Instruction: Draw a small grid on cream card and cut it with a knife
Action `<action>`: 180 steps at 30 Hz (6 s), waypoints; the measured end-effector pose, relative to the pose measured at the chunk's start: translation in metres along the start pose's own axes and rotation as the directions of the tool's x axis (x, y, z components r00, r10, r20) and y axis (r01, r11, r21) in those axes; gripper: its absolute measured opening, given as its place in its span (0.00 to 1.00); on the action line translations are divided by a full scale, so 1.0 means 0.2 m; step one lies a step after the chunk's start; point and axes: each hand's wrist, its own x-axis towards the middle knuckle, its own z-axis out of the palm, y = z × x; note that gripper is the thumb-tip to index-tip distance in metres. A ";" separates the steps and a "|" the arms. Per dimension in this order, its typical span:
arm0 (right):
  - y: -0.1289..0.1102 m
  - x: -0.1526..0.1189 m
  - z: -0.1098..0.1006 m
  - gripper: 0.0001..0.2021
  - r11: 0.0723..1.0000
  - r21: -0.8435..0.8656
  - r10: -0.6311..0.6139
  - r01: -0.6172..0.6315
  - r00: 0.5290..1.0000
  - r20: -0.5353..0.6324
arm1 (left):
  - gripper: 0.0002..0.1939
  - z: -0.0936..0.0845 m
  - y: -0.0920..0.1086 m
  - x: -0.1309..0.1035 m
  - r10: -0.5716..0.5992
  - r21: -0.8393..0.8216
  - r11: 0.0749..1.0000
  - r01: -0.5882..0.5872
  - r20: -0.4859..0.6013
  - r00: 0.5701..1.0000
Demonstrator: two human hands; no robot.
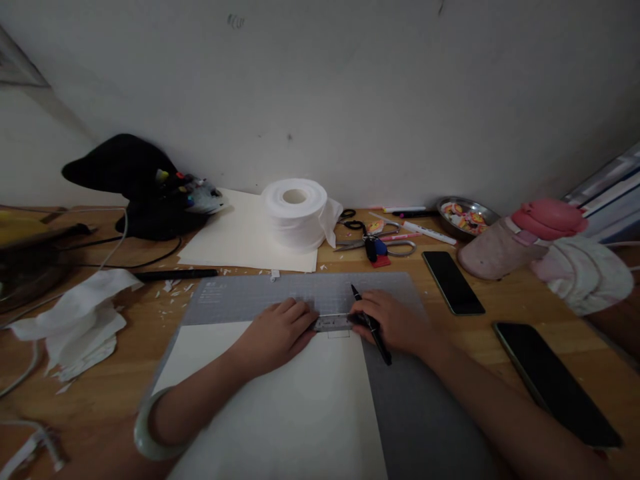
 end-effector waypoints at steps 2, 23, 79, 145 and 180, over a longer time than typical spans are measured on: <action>0.00 0.00 0.00 0.09 1.000 0.002 -0.003 0.003 1.000 0.003 | 0.15 0.00 0.00 0.00 0.004 -0.008 1.000 -0.004 0.007 1.000; 0.00 0.00 -0.01 0.08 1.000 0.006 0.002 -0.002 1.000 0.020 | 0.14 -0.01 0.00 0.00 0.017 -0.028 0.999 -0.017 0.002 1.000; -0.09 0.06 0.07 0.15 0.465 0.827 0.600 -0.315 0.800 -0.033 | 0.17 -0.02 0.03 0.00 0.151 0.045 0.987 -0.152 0.034 0.988; -0.09 0.03 0.07 0.08 0.676 0.650 0.476 -0.348 0.879 -0.024 | 0.18 -0.01 0.05 -0.01 0.179 0.021 0.984 -0.179 -0.017 0.984; -0.06 0.03 0.07 0.06 0.549 0.754 0.643 -0.360 0.759 -0.106 | 0.18 -0.01 0.06 -0.01 0.171 -0.018 0.985 -0.171 0.006 0.985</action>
